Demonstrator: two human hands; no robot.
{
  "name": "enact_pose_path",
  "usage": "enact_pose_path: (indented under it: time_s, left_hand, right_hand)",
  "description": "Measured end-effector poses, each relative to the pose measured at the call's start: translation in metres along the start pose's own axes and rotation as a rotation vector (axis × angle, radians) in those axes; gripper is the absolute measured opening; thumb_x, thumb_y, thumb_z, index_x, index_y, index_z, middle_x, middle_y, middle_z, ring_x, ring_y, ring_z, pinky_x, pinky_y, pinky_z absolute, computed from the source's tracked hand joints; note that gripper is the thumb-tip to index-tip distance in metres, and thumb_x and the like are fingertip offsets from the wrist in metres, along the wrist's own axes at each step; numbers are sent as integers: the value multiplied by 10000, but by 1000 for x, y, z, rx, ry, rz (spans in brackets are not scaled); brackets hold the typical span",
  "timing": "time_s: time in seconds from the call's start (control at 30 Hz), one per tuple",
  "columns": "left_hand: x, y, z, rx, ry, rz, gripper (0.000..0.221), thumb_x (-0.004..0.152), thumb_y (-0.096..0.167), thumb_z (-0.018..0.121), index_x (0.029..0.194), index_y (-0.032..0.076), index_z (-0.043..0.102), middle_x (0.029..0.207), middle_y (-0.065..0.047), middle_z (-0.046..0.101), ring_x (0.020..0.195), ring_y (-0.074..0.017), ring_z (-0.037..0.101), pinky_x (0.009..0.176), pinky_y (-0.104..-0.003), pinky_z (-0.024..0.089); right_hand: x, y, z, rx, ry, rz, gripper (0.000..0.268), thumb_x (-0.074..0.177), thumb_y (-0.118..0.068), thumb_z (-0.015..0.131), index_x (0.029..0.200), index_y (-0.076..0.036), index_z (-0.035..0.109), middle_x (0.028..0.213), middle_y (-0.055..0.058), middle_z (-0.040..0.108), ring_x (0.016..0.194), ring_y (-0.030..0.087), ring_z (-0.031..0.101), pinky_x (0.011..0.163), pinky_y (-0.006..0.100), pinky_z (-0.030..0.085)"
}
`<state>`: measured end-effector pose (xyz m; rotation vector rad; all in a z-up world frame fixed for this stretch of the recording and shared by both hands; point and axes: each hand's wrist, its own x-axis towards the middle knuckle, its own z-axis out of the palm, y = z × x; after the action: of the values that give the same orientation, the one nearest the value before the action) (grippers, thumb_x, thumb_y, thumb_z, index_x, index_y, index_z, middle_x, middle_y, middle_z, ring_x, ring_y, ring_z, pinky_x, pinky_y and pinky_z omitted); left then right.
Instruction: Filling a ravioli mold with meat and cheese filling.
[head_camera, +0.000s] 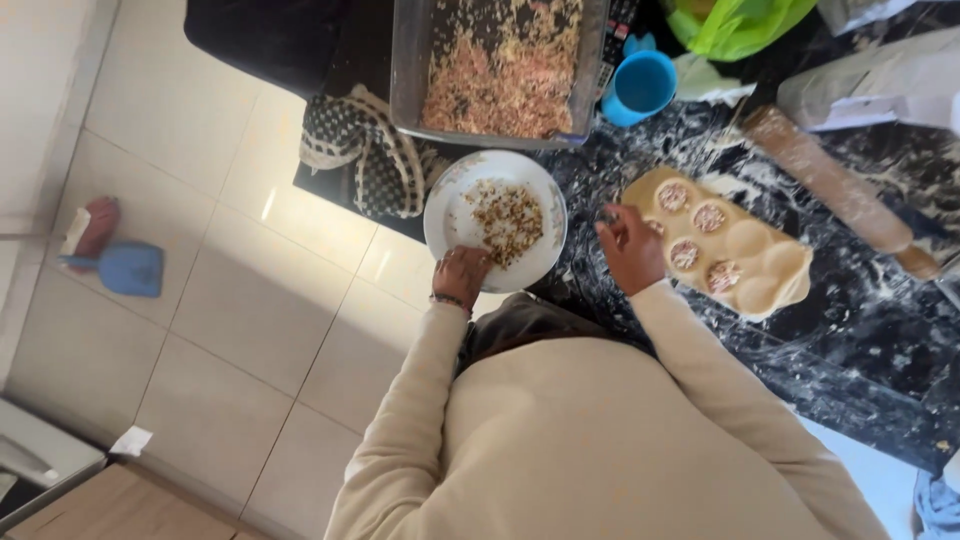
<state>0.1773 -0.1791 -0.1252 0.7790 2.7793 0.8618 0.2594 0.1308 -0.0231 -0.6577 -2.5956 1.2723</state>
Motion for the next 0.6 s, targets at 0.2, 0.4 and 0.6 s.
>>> enact_pose_path:
  time_s: [0.2, 0.4, 0.6]
  left_hand:
    - [4, 5, -8, -92, 7, -30, 121, 864, 208, 755, 964, 152, 716, 978, -73, 700, 930, -321, 659, 863, -450, 527]
    - [4, 10, -15, -129, 21, -55, 131, 932, 180, 728, 1032, 108, 684, 993, -106, 683, 955, -348, 658, 857, -462, 534]
    - [12, 36, -41, -204, 140, -64, 207, 929, 108, 687, 1133, 77, 699, 1058, -154, 631, 984, -361, 631, 849, -452, 537]
  right_hand:
    - [-19, 7, 21, 33, -267, 6, 325, 960, -212, 731, 1240, -67, 652, 768, 109, 704, 641, 202, 674, 614, 350, 544]
    - [-10, -4, 30, 30, -301, -48, 289, 959, -196, 704, 1208, -57, 660, 856, 119, 723, 660, 226, 678, 628, 377, 548]
    - [-19, -7, 41, -2, -390, -109, 286, 968, -207, 702, 1207, -59, 653, 870, 101, 710, 691, 228, 666, 660, 376, 544]
